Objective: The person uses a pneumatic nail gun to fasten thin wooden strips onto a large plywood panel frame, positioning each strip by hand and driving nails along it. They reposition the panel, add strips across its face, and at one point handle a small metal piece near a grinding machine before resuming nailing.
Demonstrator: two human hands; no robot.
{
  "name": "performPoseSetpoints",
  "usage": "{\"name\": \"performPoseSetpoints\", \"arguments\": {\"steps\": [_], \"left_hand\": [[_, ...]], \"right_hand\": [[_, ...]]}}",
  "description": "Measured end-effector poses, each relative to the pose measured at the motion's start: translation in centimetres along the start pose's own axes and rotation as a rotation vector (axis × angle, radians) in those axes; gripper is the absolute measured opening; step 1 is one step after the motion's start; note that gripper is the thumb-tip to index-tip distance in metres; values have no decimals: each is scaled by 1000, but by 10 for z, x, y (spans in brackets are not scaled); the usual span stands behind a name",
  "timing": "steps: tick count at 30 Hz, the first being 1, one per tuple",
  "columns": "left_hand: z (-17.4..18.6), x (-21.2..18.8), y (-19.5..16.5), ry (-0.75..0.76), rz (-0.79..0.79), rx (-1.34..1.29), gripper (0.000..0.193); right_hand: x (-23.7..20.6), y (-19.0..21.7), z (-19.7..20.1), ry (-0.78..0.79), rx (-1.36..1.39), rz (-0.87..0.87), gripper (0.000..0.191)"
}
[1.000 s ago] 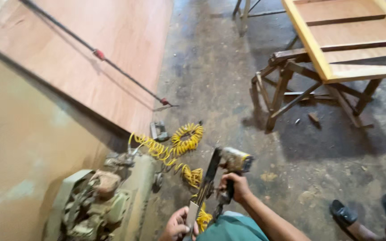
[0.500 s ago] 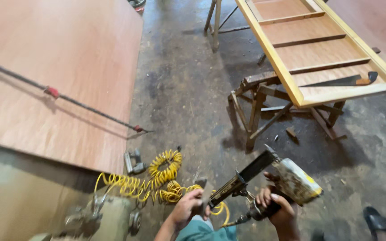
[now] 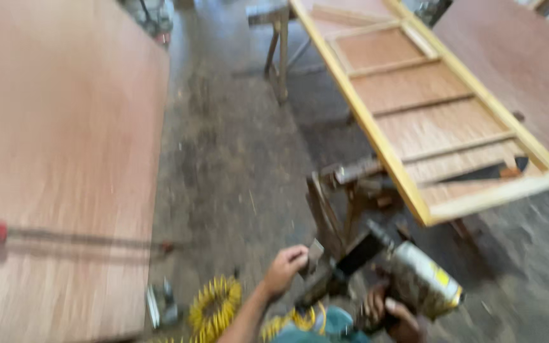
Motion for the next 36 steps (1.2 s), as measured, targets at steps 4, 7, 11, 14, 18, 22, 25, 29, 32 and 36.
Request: {"name": "performPoseSetpoints", "arguments": {"steps": [4, 7, 11, 14, 18, 22, 25, 29, 32, 36], "left_hand": [[43, 73, -14, -103, -81, -56, 18], [77, 129, -13, -141, 4, 32, 14], [123, 207, -30, -341, 72, 32, 9], [155, 257, -65, -430, -32, 10, 5], [204, 307, -75, -509, -77, -67, 4], [265, 370, -46, -540, -133, 86, 6], [321, 410, 1, -547, 18, -253, 8], [399, 470, -3, -549, 30, -267, 9], [448, 531, -51, -489, -28, -214, 9], [498, 601, -132, -337, -63, 28, 12]], "right_hand": [[81, -37, 32, -34, 161, -58, 70], [162, -50, 56, -89, 31, -73, 74], [287, -53, 65, 46, 80, -133, 71], [371, -52, 72, 95, 84, -198, 69], [445, -68, 90, 6, 23, -336, 65], [516, -101, 101, -1, 54, -434, 70], [571, -127, 100, 116, 84, -395, 69], [652, -166, 116, 43, -4, -402, 68], [728, -189, 118, 21, -91, -352, 68], [804, -211, 101, -22, -142, -262, 69]]}}
Point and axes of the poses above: each hand's wrist, its own x-axis towards the middle knuckle, its own z-axis out of the back of the hand, y = z × x, the point moved 7 cm from there along x, towards the middle knuckle, and after that the axes turned 6 degrees about z, right-handed, at the moved point
